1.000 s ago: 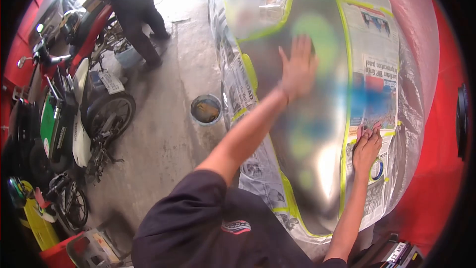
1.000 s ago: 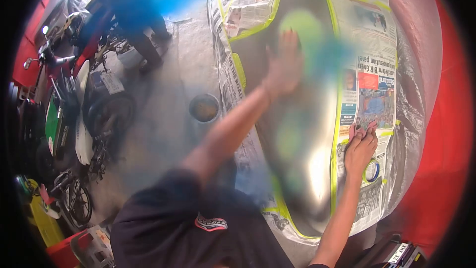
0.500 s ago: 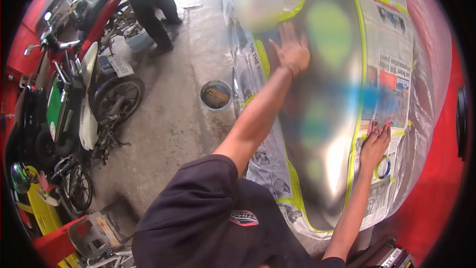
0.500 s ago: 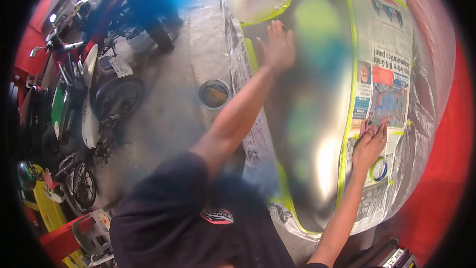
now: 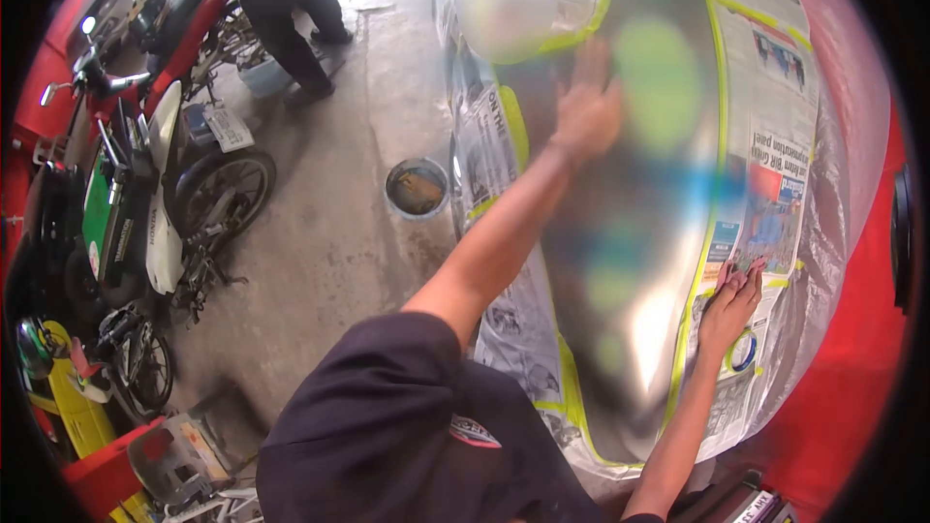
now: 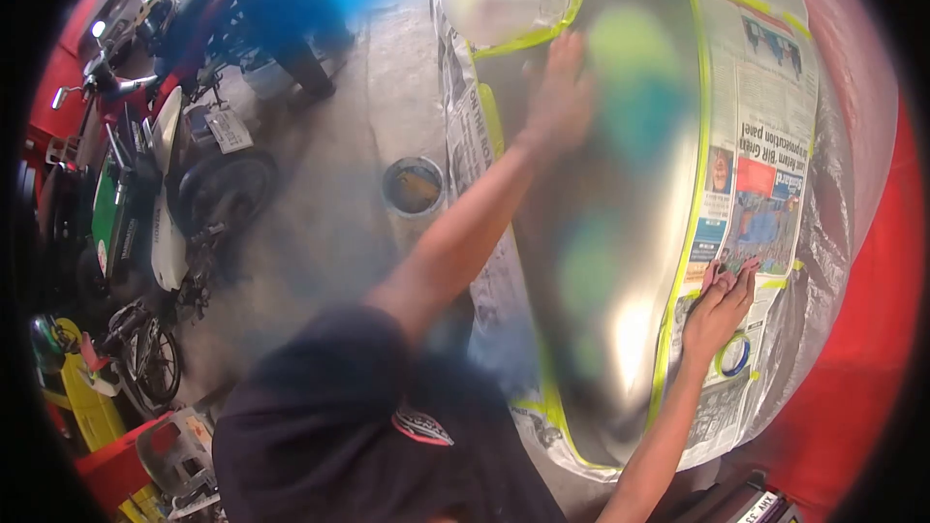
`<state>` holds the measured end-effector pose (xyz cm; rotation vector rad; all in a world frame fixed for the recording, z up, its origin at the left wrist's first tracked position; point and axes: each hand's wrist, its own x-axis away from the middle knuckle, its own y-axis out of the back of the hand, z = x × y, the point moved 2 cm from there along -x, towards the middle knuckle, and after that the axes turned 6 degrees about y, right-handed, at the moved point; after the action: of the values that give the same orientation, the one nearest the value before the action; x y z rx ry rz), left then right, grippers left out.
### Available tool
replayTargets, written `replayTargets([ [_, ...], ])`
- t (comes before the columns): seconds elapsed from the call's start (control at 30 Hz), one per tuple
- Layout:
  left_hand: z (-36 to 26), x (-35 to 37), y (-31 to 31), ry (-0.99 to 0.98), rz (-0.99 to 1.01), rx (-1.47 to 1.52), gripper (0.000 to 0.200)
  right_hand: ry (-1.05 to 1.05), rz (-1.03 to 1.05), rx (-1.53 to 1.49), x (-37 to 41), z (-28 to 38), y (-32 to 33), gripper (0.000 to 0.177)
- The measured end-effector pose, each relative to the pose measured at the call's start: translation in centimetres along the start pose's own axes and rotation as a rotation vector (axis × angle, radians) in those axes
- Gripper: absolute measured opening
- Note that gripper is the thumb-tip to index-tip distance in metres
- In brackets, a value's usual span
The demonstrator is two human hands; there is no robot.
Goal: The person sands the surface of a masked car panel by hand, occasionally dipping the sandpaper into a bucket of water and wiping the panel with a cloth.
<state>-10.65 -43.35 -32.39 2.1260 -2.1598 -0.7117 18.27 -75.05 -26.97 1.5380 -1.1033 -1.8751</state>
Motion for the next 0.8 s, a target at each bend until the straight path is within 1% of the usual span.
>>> replayTargets([
  [0.03, 1.1, 0.4, 0.3, 0.053, 0.026, -0.009, 0.072, -0.001, -0.009, 0.001, -0.5, 0.2, -0.3, 0.056],
  [0.07, 1.5, 0.7, 0.0, 0.060, 0.036, -0.005, 0.072, 0.006, -0.014, -0.001, -0.2, 0.2, 0.0, 0.056],
  [0.13, 1.8, 0.7, 0.2, 0.143, 0.014, -0.047, 0.072, 0.006, -0.020, -0.002, 0.0, 0.0, -0.2, 0.056],
  [0.2, -0.8, -0.4, 0.7, 0.055, 0.106, -0.063, 0.073, 0.028, -0.015, 0.013, 0.2, -0.5, -0.3, 0.056],
  [0.27, -1.2, -3.2, -2.8, -0.166, -0.070, -0.107, 0.072, 0.023, -0.011, 0.015, 0.0, -0.2, -0.4, 0.056],
  [0.3, -0.7, -3.2, -3.0, -0.188, -0.079, -0.224, 0.071, 0.017, -0.007, 0.016, 0.2, -0.3, -0.2, 0.056],
  [0.33, -0.1, -2.7, -2.2, -0.182, -0.077, -0.220, 0.071, 0.019, -0.001, 0.020, 0.1, -0.2, -0.2, 0.056],
  [0.4, 2.2, -0.9, 0.2, 0.037, 0.000, -0.085, 0.072, 0.006, -0.016, 0.000, 0.2, -0.3, -0.3, 0.055],
  [0.43, 3.2, 0.4, 0.5, 0.122, 0.024, -0.113, 0.072, 0.006, -0.008, -0.001, 0.4, -0.6, -0.2, 0.055],
  [0.47, 3.2, 2.7, 0.2, 0.123, 0.021, -0.119, 0.072, 0.007, -0.005, 0.007, 0.2, -1.0, -0.2, 0.055],
  [0.53, 2.3, 9.1, -0.4, 0.108, 0.021, -0.300, 0.072, 0.005, 0.007, 0.005, 0.5, -0.6, -0.3, 0.055],
  [0.63, 0.5, 12.2, 0.1, 0.132, 0.048, -0.345, 0.071, -0.007, 0.014, -0.014, 0.0, -0.1, -0.1, 0.055],
  [0.67, 1.5, 10.4, -0.1, 0.143, 0.044, -0.337, 0.071, 0.005, 0.020, -0.009, -0.1, -0.1, -0.1, 0.055],
  [0.73, 4.7, 3.9, 0.2, 0.214, -0.072, -0.207, 0.077, 0.008, 0.020, -0.024, 0.1, 0.1, 0.1, 0.055],
  [0.77, 5.2, 1.9, 0.6, 0.208, -0.074, -0.207, 0.077, -0.009, 0.019, -0.026, 0.1, -0.2, -0.1, 0.055],
  [0.8, 5.4, 0.5, 1.3, 0.278, -0.055, -0.187, 0.077, -0.012, 0.014, -0.026, 0.1, -0.2, 0.2, 0.055],
])
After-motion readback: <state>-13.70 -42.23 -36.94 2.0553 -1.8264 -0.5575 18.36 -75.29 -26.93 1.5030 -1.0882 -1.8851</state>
